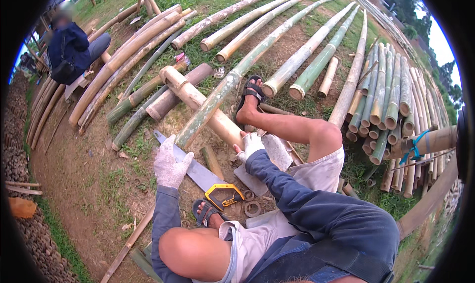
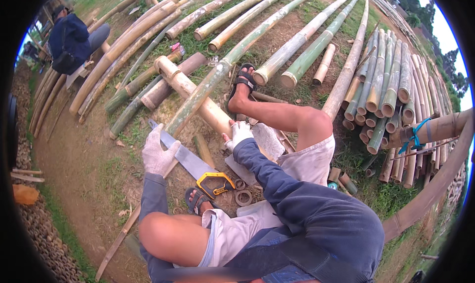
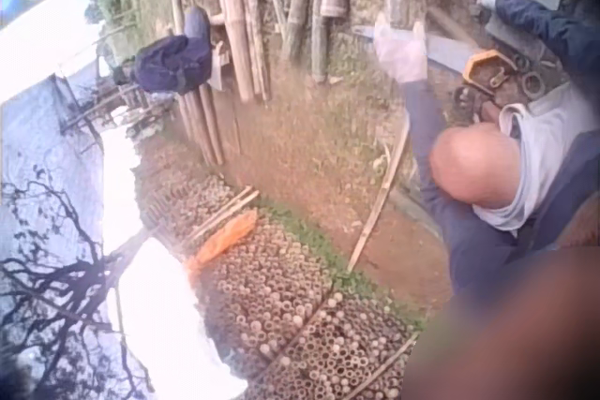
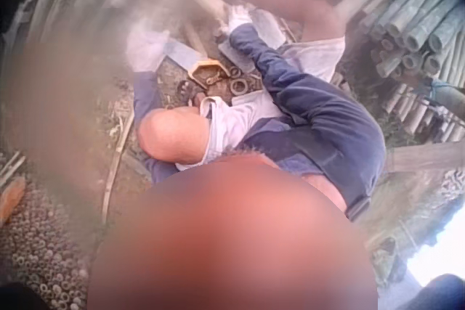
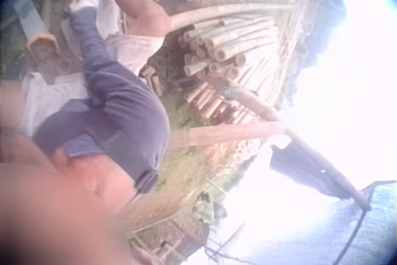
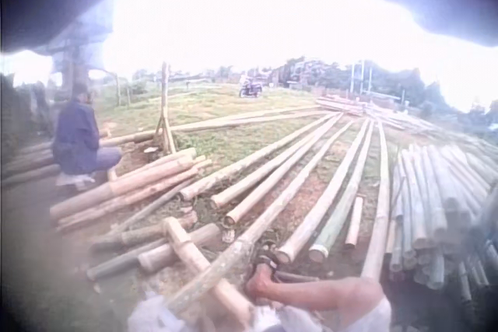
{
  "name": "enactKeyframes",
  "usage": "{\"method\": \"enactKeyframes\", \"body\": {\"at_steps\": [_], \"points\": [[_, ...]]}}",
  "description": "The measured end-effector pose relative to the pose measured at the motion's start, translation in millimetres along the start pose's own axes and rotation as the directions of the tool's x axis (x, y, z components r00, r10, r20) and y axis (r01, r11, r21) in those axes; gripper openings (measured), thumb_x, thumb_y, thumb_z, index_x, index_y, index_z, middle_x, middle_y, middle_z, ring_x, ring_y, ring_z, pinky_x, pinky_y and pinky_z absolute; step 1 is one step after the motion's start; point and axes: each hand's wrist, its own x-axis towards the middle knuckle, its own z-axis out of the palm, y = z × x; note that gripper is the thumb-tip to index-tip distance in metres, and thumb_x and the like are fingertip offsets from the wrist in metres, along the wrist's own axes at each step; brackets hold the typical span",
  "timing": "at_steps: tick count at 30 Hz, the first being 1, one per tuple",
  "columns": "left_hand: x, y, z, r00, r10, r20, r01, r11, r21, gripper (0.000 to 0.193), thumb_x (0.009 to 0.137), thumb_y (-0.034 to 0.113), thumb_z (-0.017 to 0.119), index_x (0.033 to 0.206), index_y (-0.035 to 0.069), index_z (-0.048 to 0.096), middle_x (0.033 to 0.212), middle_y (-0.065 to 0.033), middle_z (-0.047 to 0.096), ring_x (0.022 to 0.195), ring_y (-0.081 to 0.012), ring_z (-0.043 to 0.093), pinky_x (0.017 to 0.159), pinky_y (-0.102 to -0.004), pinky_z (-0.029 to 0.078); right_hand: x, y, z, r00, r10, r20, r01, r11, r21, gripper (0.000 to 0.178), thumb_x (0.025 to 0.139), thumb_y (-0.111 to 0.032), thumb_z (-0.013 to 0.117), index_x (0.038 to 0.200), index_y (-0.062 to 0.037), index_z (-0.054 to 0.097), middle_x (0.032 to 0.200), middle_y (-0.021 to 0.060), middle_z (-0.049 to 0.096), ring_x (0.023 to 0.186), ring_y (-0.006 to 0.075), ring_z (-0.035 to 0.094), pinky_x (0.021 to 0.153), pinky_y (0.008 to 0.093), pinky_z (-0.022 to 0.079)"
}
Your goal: The person sits on the ground and uses a hand saw to cut green bamboo poles into shorter sections. They repeatedly position each pole on a wooden support, saw through it, and set the cut pieces aside.
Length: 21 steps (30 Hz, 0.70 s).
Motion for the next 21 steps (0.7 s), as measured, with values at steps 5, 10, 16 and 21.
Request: {"method": "enactKeyframes", "body": {"at_steps": [5,10,16,21], "points": [[117,30,53,0.918,-0.123,0.378,0.055,0.981,0.186,0.123,0.072,0.057,0.095,0.170,0.006,0.040,0.157,-0.0256,0.061,0.141,-0.0421,0.063,0.117,-0.0488,0.052,-2,-7,-3,0.999,0.013,-0.029,-0.011,0.998,0.061,0.079,0.095,-0.048,0.080,0.152,0.0024,0.057,0.134,0.0303,0.065,0.124,0.0469,0.063,0.110,0.0526,0.051],[126,23,76,0.902,-0.133,0.411,0.053,0.978,0.201,0.082,0.077,0.040,0.088,0.146,0.010,0.056,0.123,-0.0238,0.077,0.115,-0.0442,0.076,0.102,-0.0541,0.059,-3,-9,-8,0.998,0.064,0.027,-0.066,0.995,0.081,0.076,0.098,-0.047,0.079,0.151,0.0023,0.057,0.135,0.0303,0.064,0.125,0.0469,0.063,0.111,0.0524,0.051],[74,20,35,0.918,-0.132,0.375,0.085,0.986,0.141,0.067,0.078,0.033,0.086,0.137,0.012,0.063,0.115,-0.0227,0.079,0.109,-0.0445,0.077,0.096,-0.0537,0.060,-2,-12,-17,0.990,0.091,0.103,-0.105,0.986,0.130,0.078,0.099,-0.051,0.072,0.156,0.0006,0.054,0.146,0.0304,0.060,0.135,0.0462,0.058,0.118,0.0533,0.047],[5,-54,-52,0.926,-0.209,0.315,0.169,0.974,0.151,0.068,0.072,0.028,0.086,0.136,0.016,0.065,0.112,-0.0181,0.080,0.109,-0.0424,0.077,0.094,-0.0506,0.061,-3,-16,-22,0.993,0.100,0.064,-0.106,0.988,0.110,0.076,0.099,-0.048,0.074,0.154,0.0000,0.056,0.140,0.0296,0.062,0.130,0.0456,0.059,0.114,0.0526,0.049]]}}
